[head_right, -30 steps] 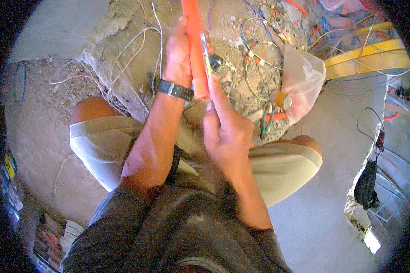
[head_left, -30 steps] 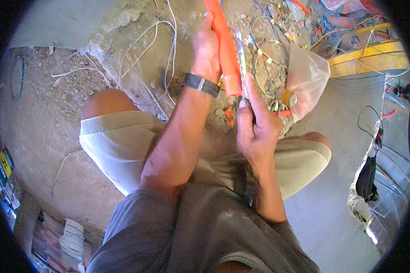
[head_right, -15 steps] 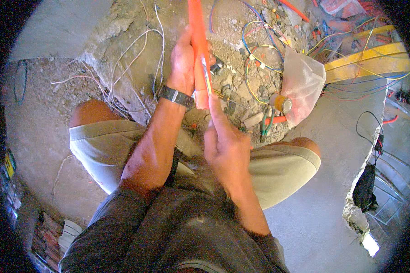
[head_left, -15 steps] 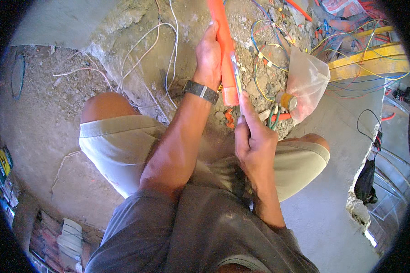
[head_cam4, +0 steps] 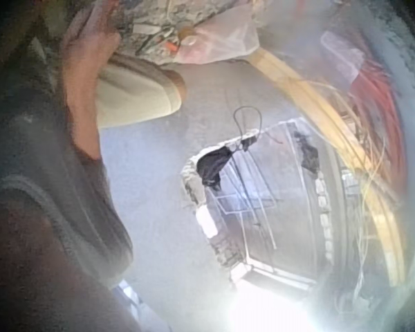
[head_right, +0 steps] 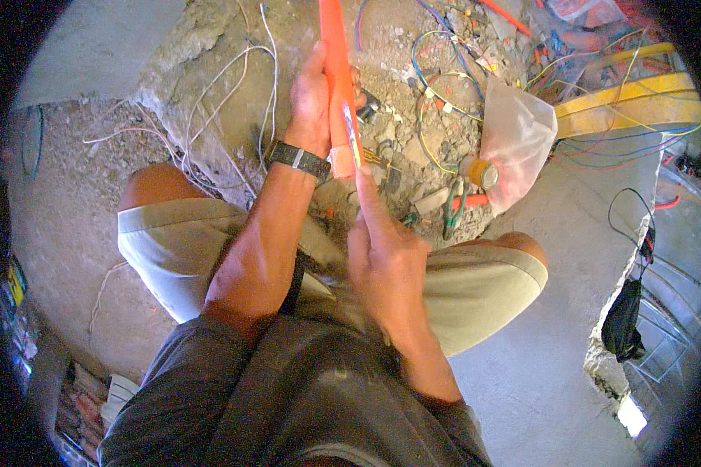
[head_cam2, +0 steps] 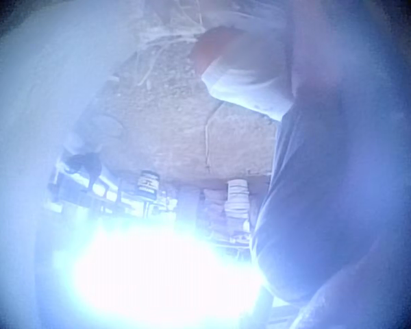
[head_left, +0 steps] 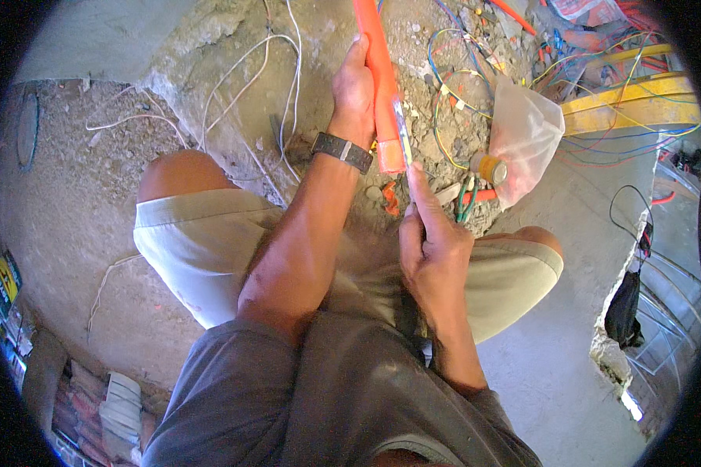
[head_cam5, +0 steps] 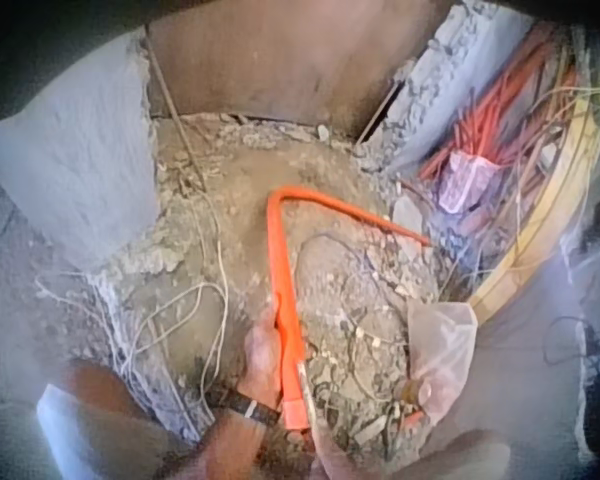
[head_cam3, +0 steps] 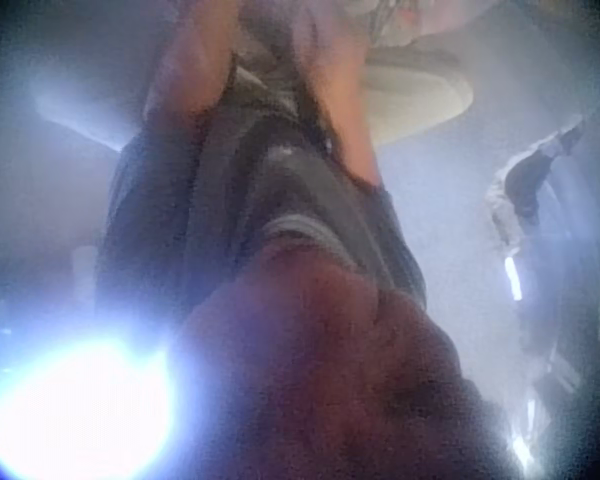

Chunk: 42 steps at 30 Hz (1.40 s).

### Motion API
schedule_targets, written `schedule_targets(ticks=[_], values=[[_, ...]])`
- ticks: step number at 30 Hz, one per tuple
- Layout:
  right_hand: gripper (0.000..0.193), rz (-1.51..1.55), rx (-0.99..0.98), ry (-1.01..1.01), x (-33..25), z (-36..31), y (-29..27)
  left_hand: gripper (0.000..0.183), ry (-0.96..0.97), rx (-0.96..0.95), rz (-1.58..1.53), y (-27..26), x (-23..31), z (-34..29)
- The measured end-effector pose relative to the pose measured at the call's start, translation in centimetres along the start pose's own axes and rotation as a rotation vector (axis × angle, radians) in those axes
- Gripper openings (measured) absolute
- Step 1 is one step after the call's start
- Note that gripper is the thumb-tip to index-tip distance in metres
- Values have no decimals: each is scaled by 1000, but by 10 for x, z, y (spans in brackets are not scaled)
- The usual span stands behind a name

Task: The person sits on the floor and uses a utility knife to cut the end of an orange plastic pipe. Then, the person assembles a blowtorch with a gas canister, ignites it, and applies the flame to the cut end of the pipe to soften it.

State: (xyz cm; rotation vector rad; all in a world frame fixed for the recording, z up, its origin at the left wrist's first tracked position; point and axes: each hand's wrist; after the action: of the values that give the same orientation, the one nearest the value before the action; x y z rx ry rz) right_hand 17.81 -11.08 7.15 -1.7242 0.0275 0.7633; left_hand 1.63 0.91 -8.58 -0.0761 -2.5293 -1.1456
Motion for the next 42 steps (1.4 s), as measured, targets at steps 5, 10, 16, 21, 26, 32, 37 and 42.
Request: schedule_targets(ticks=[5,10,16,21,26,32,37,42], values=[[62,-6,65,-42,1,16,13,47,21,-64,-52,-7,-5,12],[63,-98,36,-26,0,1,2,48,7,-30,-22,-4,-11,11],[62,-166,70,-84,6,21,13,51,8,-49,-13,-12,-16,12],[61,-70,9,27,-3,-14,0,51,-9,0,31,-3,-10,14],[70,-205,-51,-46,-1,21,4,50,-33,-32,19,-6,-13,12],[70,-184,-68,25,3,0,-1,51,33,19,52,-8,-29,22],[61,-222,31,-45,4,23,7,53,23,4,32,-20,-39,28],[66,-252,-205,85,10,-6,5,51,33,-28,40,-3,-21,18]])
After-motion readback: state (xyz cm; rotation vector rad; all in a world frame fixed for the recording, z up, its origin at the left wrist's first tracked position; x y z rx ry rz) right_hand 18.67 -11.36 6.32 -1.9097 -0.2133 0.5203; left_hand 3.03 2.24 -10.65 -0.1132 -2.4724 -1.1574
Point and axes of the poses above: each hand's wrist, its own z-axis towards the middle knuckle, its own y-axis out of the palm, x = y × z, and after that the axes turned 3 degrees about -z, right-handed
